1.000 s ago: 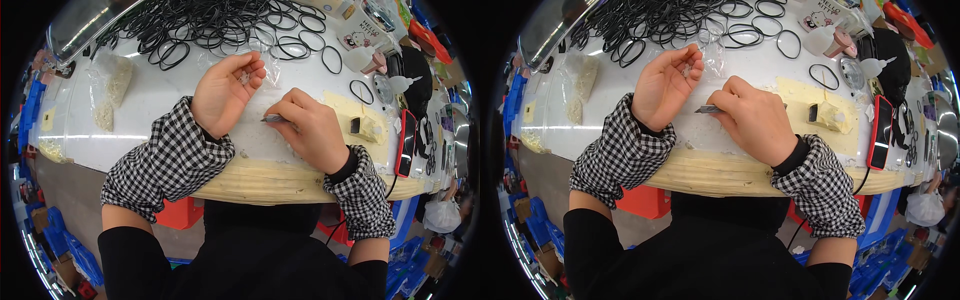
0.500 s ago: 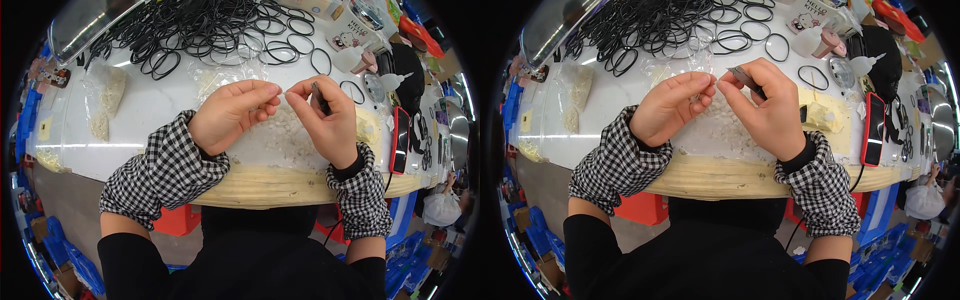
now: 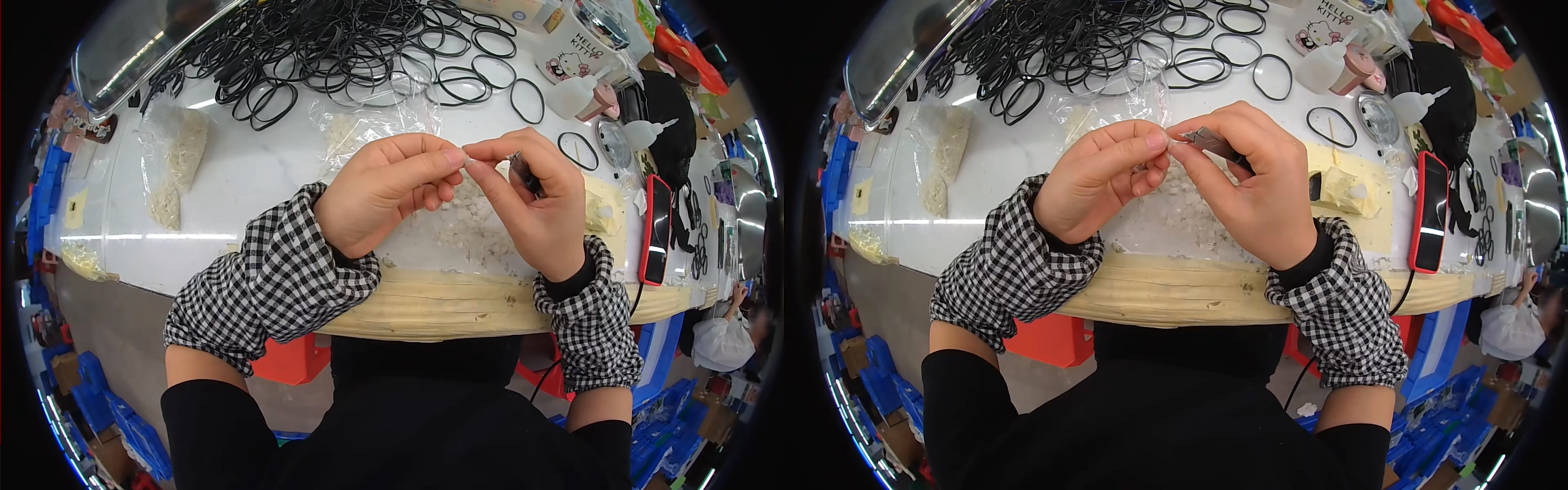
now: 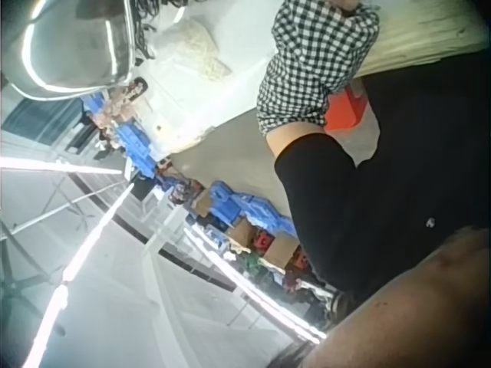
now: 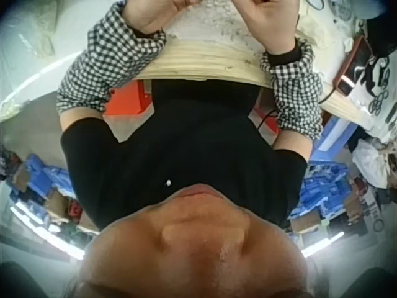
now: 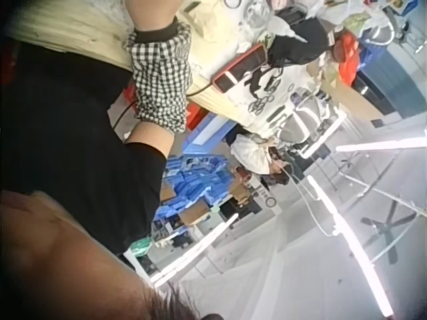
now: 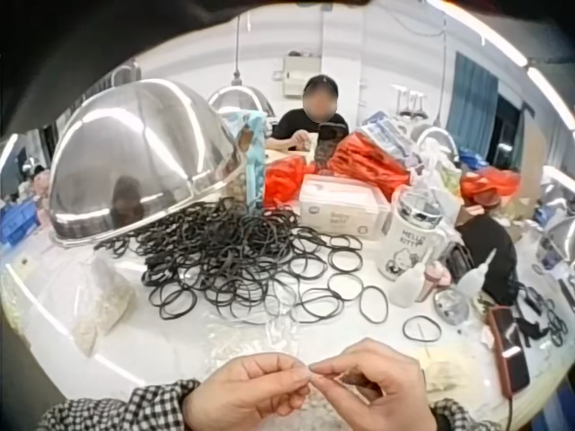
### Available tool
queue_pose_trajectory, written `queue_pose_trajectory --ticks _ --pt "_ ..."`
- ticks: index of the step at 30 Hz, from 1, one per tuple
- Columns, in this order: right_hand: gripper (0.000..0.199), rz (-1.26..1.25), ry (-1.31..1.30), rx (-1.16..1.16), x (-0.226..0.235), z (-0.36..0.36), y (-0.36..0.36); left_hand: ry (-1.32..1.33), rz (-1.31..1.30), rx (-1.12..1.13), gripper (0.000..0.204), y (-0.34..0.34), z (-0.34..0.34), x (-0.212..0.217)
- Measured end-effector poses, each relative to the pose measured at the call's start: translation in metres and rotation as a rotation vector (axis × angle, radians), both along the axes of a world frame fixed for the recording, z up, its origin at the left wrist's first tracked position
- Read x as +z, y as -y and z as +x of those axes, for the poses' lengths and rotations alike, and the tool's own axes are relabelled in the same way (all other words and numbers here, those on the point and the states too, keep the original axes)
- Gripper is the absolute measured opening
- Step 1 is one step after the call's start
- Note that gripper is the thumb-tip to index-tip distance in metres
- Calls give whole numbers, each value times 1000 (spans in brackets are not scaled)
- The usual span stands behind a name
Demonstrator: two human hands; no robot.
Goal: Assembling small plastic and metal components at a workbench, using tweezers to manipulate tiny parts.
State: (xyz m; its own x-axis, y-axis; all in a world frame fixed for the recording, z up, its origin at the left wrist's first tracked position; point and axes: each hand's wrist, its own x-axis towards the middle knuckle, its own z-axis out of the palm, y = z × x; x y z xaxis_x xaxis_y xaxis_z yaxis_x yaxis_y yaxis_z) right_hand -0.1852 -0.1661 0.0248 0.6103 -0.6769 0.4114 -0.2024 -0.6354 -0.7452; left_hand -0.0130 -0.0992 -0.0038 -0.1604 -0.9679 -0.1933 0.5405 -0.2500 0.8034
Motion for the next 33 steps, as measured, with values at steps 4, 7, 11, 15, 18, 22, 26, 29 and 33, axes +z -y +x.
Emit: queue_pose_trajectory --ticks 4,7,11,15,18,22,26,29,33 --pt "12 -16 16 -13 -1 -1 0 -16 -4 22 17 0 -2 -2" --pt "12 -25 25 -16 0 -1 -1 -95 -37 -10 18 1 -1 -4" --pt "12 -41 37 -16 0 -2 -2 -117 -81 -87 18 3 -4 -4" --pt "20 -42 -128 28 8 -9 1 -143 -121 -164 21 3 -2 -7" --pt "31 -168 -172 19 1 -9 2 -139 -127 -200 21 4 -4 -5" --pt "36 -126 -185 26 -4 -9 0 -189 -202 -262 18 4 -3 -7" --pt "36 -116 -215 31 -3 -9 0 -215 -193 -278 18 5 -3 -9" --pt "36 -104 -217 35 -3 -9 -1 -234 -187 -277 17 4 -3 -9" --pt "36 -100 -215 38 -3 -9 -1 -270 -186 -281 18 4 -2 -11"
